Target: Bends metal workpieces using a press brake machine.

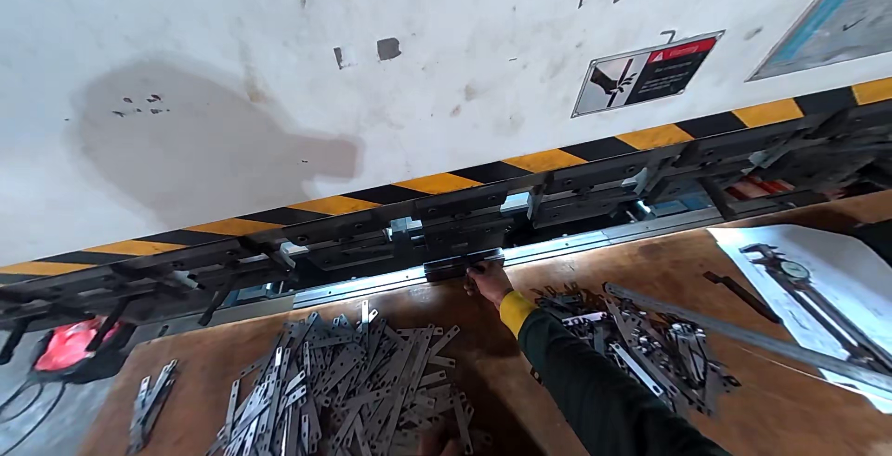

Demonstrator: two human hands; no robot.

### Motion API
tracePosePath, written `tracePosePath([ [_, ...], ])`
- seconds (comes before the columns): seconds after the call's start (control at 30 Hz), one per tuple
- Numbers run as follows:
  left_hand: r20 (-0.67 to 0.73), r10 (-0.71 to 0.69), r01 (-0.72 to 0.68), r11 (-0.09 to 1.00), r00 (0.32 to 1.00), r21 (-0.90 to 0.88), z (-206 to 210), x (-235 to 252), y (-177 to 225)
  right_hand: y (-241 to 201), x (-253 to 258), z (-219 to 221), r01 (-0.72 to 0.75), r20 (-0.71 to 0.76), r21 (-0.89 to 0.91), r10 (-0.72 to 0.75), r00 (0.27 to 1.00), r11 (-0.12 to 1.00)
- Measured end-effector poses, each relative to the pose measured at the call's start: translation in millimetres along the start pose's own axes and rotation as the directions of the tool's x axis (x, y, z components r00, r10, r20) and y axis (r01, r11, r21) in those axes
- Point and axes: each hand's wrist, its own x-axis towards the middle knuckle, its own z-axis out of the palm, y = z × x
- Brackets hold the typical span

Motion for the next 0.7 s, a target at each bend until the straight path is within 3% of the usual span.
tracePosePath([
  [0.33, 0.01, 0.014, -0.014, 1.0, 1.0, 0.02, 8, 2, 12, -13, -16, 3, -0.04, -0.047, 0.05, 0.042, 0.998, 0.998],
  [0.53, 0.168, -0.056, -0.009, 0.933, 0.984, 0.361, 36, 57, 36, -11, -25, 2, -0.082, -0.034, 0.207, 0.091, 0.995, 0.975],
  [0.63, 0.311, -0.081, -0.11, 0.827, 0.947, 0.551, 60, 84, 53, -23, -38, -2, -0.099, -0.012, 0.186, 0.103, 0.995, 0.977],
  [0.7, 0.316, -0.149, -0.111, 0.731, 0.937, 0.674, 69, 93, 55, -25, -39, -5, -0.102, 0.0, 0.16, 0.103, 0.995, 0.982],
])
